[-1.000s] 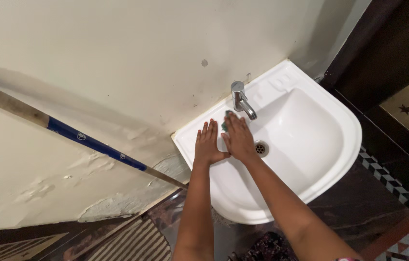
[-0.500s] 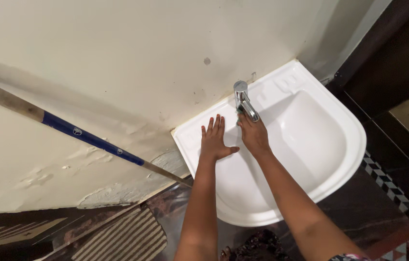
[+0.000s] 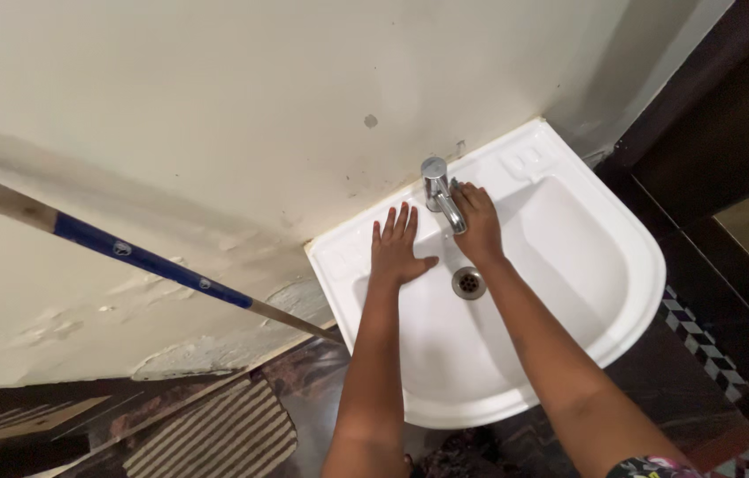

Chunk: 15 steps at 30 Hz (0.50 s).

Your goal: The person cleans a bathroom sink and faucet by hand using a sponge, wiping the basin, the metal faucet, and the wall area around the sink fixtures.

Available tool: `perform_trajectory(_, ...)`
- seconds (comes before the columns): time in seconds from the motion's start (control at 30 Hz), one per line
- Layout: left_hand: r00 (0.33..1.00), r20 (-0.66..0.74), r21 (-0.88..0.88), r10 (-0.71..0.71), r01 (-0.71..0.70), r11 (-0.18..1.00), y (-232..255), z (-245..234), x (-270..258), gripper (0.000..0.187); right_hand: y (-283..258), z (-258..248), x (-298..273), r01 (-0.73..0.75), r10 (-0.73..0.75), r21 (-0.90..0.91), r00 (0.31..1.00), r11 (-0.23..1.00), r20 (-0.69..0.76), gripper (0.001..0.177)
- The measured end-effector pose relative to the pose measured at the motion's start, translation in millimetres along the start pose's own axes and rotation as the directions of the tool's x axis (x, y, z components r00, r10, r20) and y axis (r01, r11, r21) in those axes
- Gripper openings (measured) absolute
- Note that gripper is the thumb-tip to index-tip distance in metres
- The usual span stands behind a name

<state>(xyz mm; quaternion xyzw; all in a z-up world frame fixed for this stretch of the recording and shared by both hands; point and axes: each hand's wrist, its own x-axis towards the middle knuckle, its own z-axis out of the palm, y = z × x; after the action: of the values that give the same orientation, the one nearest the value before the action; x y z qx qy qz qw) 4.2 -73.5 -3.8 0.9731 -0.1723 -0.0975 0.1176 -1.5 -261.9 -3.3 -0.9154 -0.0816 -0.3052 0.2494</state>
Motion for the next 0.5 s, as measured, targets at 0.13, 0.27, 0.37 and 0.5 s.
perform_trajectory(0.13,0.998,0.058,0.006,-0.007,0.007,1.000,15,3,19,0.120,-12,6,-19,-0.189,0.209,0.237,0.976,0.953,-0.060,0.032)
perform_trajectory(0.27,0.998,0.063,-0.020,-0.004,0.005,1.000,20,2,22,0.125,-2,0,-23,-0.202,0.205,0.254,0.979,0.946,0.015,0.019)
perform_trajectory(0.37,0.997,0.070,-0.052,-0.011,0.015,0.999,21,-7,21,0.128,3,2,-14,-0.162,0.167,0.186,0.986,0.969,-0.013,0.025)
perform_trajectory(0.5,0.996,0.085,-0.084,-0.010,0.017,0.996,21,-8,20,0.130,-13,10,-17,-0.162,0.180,0.141,0.976,0.977,-0.120,0.038)
